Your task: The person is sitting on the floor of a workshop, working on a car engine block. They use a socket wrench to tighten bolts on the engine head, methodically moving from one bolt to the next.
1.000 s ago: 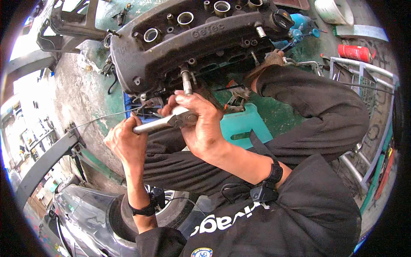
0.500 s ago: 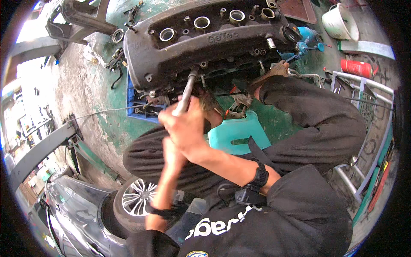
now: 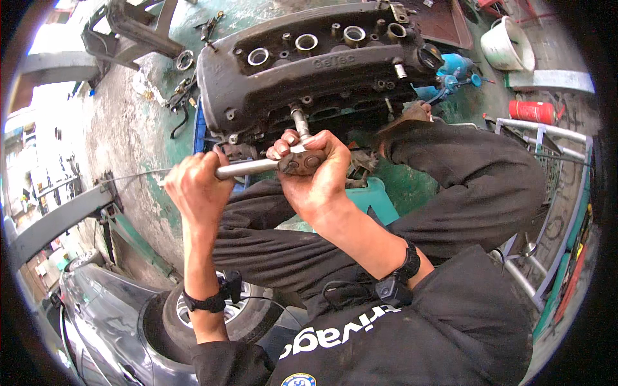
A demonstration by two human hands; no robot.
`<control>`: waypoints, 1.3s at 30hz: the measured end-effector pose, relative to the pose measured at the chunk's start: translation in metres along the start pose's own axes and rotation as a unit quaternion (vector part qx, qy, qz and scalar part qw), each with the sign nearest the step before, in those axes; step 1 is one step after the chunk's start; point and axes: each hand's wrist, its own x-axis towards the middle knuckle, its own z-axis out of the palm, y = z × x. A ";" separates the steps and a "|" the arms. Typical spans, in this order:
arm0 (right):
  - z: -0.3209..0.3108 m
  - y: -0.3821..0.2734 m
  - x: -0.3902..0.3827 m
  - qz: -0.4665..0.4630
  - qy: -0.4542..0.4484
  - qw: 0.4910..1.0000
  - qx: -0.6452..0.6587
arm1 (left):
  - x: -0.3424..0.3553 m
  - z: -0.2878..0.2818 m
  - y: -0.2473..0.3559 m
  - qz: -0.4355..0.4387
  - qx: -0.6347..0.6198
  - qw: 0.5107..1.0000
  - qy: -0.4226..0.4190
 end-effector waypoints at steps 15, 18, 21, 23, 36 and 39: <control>-0.015 0.000 0.007 -0.045 -0.054 0.864 -0.498 | -0.115 0.075 0.078 -0.337 -0.389 0.779 -0.360; -0.019 -0.012 0.002 0.007 0.019 0.963 -0.269 | -0.095 0.044 0.046 -0.282 -0.233 0.883 -0.295; -0.015 0.004 0.001 0.004 -0.006 0.989 -0.149 | -0.053 0.026 0.006 -0.183 -0.098 0.964 -0.164; -0.011 0.013 0.006 0.015 0.022 0.991 -0.134 | -0.037 0.020 -0.004 -0.126 -0.061 0.985 -0.100; -0.011 -0.022 -0.003 -0.028 0.030 0.904 -0.426 | -0.070 0.033 0.077 -0.322 -0.350 0.774 -0.418; -0.019 -0.008 -0.002 -0.017 -0.012 0.969 -0.246 | -0.051 0.024 0.024 -0.133 -0.103 0.974 -0.149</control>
